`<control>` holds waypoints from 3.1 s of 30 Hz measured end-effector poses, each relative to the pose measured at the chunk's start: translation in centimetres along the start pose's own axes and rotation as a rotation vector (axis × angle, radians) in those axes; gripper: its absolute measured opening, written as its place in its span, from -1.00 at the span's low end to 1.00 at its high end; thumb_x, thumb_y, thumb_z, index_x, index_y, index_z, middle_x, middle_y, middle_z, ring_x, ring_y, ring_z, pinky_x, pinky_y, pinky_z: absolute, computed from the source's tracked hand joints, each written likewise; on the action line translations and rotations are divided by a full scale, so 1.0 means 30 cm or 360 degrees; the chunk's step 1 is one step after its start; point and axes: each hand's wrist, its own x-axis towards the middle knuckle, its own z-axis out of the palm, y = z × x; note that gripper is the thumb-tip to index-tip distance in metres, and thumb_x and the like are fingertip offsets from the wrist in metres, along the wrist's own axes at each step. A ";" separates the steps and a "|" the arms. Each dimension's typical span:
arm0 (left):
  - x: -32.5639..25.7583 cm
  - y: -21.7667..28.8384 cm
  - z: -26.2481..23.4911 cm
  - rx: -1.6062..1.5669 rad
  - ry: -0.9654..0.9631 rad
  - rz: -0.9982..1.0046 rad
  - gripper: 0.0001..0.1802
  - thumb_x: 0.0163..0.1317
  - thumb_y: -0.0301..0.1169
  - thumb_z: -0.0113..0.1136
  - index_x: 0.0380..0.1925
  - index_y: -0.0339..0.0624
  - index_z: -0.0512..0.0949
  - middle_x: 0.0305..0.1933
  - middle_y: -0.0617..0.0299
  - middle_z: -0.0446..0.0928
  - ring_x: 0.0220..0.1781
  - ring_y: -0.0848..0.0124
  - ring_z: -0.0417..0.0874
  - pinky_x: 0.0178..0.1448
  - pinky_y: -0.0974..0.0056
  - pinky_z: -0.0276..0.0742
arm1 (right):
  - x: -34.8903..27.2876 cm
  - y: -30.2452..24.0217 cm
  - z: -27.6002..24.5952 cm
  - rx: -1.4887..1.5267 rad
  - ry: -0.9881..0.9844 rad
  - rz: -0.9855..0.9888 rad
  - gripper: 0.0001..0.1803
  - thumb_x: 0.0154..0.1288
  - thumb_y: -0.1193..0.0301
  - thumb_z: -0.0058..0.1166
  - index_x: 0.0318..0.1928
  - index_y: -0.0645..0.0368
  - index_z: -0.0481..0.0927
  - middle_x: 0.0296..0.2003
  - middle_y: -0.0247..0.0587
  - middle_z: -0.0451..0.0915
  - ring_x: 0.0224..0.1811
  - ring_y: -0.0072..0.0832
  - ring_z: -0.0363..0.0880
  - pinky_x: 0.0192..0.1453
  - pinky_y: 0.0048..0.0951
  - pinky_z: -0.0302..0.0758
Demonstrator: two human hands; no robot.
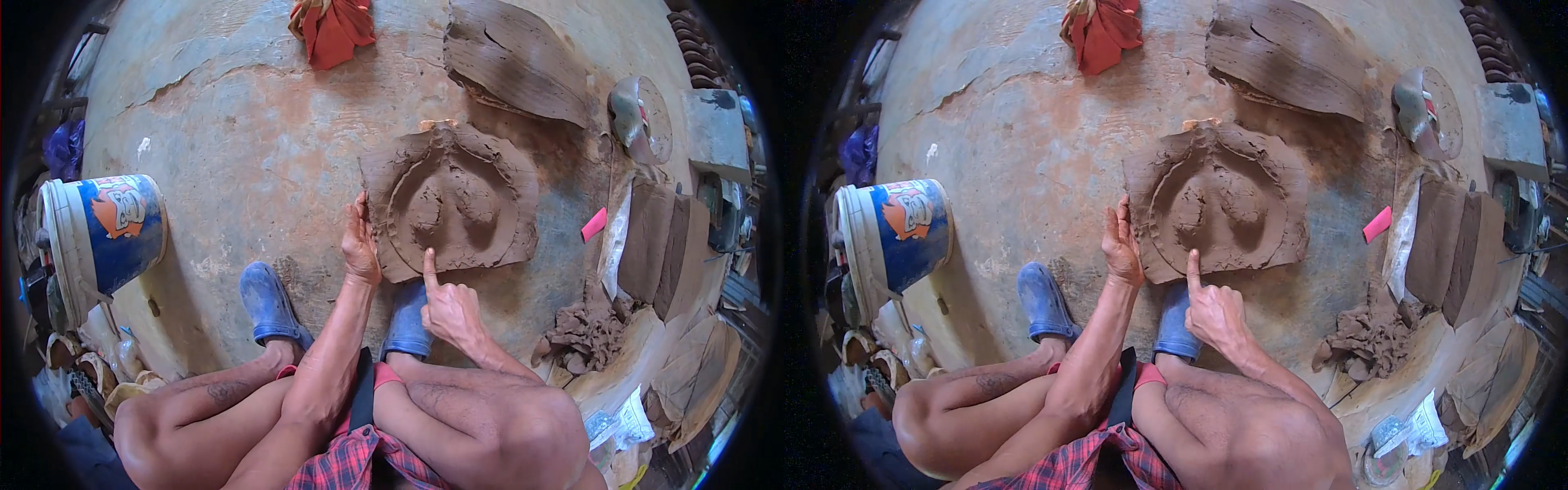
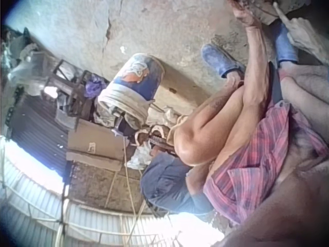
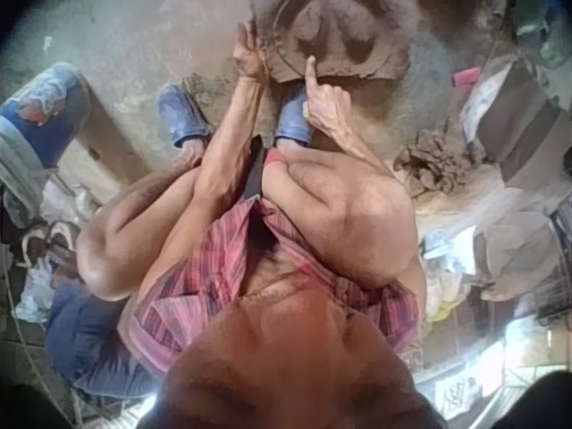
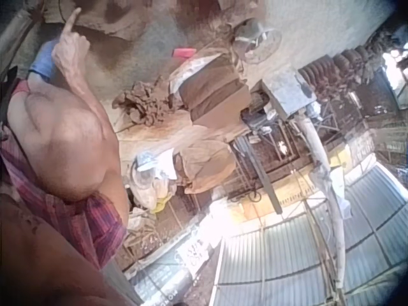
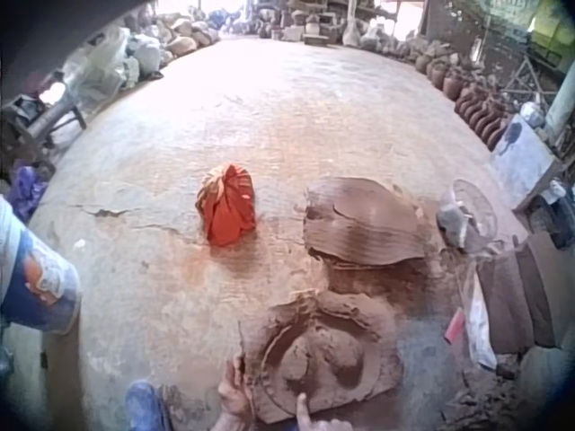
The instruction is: The person works on a clay mask by hand, smoothing the facial features and using a red plastic tool to refine the edges and contours of the eyes and mouth areas before pressing additional clay into the sockets.
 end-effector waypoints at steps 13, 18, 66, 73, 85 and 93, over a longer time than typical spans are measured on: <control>-0.006 0.042 -0.011 0.0185 -0.0222 0.0046 -0.01 0.45 -0.08 0.30 0.65 -0.28 0.00 0.64 0.05 0.24 0.63 0.23 0.26 0.69 0.15 0.12 | 0.053 -0.082 -0.044 0.0276 0.0254 0.0045 -0.07 0.09 0.30 0.15 0.48 0.50 0.30 -0.55 0.24 0.64 -0.52 0.09 0.70 -0.26 0.02 0.68; -0.155 0.030 0.054 0.1095 -0.0068 0.0302 0.52 -0.04 -0.39 0.68 0.67 -0.28 -0.34 0.66 -0.33 0.08 0.66 -0.05 0.21 0.69 0.04 0.13 | -0.006 0.019 -0.078 0.0874 0.0792 0.0276 -0.47 0.27 0.35 0.22 0.22 0.31 0.68 -0.71 -0.10 0.54 -0.69 -0.32 0.58 -0.44 -0.19 0.58; 0.080 0.227 0.257 0.2207 0.0448 0.0243 0.19 -0.19 0.02 0.74 0.39 -0.33 0.34 0.14 -0.33 0.66 0.21 -0.14 0.71 0.31 -0.04 0.61 | 0.015 0.109 -0.118 0.1092 0.0979 0.0145 -0.64 0.36 0.42 0.28 0.14 0.20 0.73 -0.33 -0.04 0.73 -0.53 -0.38 0.58 -0.36 -0.32 0.54; 0.124 0.224 0.300 0.2186 0.0418 0.0175 0.38 -0.23 0.09 0.74 0.52 -0.25 0.16 0.14 -0.39 0.65 0.23 -0.23 0.69 0.32 -0.10 0.59 | 0.030 0.083 -0.130 0.1091 0.1046 0.0044 -0.64 0.35 0.46 0.29 0.14 0.25 0.73 -0.40 -0.07 0.68 -0.53 -0.51 0.49 -0.38 -0.41 0.47; 0.216 0.238 0.202 0.2114 -0.0155 0.0624 0.66 -0.28 0.07 0.78 0.67 -0.19 -0.19 0.36 -0.43 0.47 0.39 -0.17 0.57 0.44 -0.05 0.51 | 0.022 0.069 -0.167 0.1014 0.1050 0.0073 -0.65 0.34 0.41 0.28 0.12 0.20 0.73 -0.34 -0.04 0.69 -0.41 -0.24 0.67 -0.26 -0.25 0.61; 0.153 0.162 0.042 0.0880 -0.0267 0.0123 -0.05 0.53 0.00 0.07 0.71 -0.05 -0.15 0.61 -0.01 0.23 0.52 0.15 0.41 0.57 0.15 0.28 | 0.347 0.092 -0.444 -0.0193 0.1230 -0.0467 0.07 0.00 0.18 0.60 0.54 0.03 0.35 0.39 -0.11 0.44 0.45 -0.04 0.36 0.44 0.05 0.41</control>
